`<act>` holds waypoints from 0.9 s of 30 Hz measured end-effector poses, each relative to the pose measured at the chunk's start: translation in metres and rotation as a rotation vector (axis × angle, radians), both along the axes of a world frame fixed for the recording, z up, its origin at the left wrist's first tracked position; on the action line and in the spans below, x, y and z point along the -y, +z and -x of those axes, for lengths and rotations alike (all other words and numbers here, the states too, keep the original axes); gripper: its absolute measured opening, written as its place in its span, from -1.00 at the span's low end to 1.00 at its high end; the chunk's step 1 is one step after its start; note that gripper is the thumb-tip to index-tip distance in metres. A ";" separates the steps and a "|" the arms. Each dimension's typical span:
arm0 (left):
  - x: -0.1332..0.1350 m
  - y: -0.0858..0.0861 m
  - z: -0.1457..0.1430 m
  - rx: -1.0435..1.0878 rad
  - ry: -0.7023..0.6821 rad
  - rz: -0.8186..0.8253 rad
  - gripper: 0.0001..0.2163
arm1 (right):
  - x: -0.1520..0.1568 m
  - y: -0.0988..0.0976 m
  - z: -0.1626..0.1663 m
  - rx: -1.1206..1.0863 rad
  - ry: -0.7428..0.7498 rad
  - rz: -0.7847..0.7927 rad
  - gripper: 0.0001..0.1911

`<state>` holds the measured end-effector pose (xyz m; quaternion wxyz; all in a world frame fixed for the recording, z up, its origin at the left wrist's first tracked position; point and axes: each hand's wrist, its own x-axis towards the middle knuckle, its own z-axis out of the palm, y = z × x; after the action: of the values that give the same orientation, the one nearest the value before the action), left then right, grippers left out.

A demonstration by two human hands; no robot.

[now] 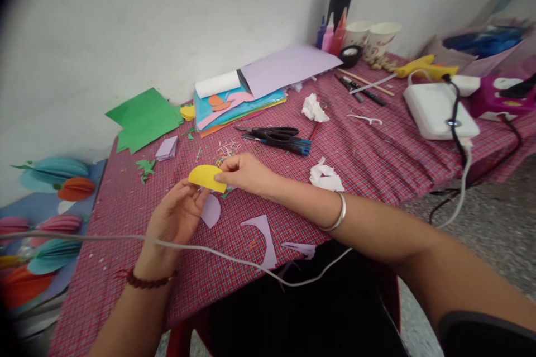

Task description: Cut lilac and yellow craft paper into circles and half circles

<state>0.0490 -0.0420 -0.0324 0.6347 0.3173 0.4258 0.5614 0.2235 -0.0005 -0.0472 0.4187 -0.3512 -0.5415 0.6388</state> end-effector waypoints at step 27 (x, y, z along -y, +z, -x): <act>0.004 -0.009 -0.019 -0.238 0.143 -0.087 -0.72 | 0.013 0.000 0.012 -0.056 -0.123 0.012 -0.75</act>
<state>0.0683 -0.0464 -0.0412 0.5240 0.3777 0.4949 0.5813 0.2117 -0.0134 -0.0470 0.4702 -0.3685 -0.5030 0.6246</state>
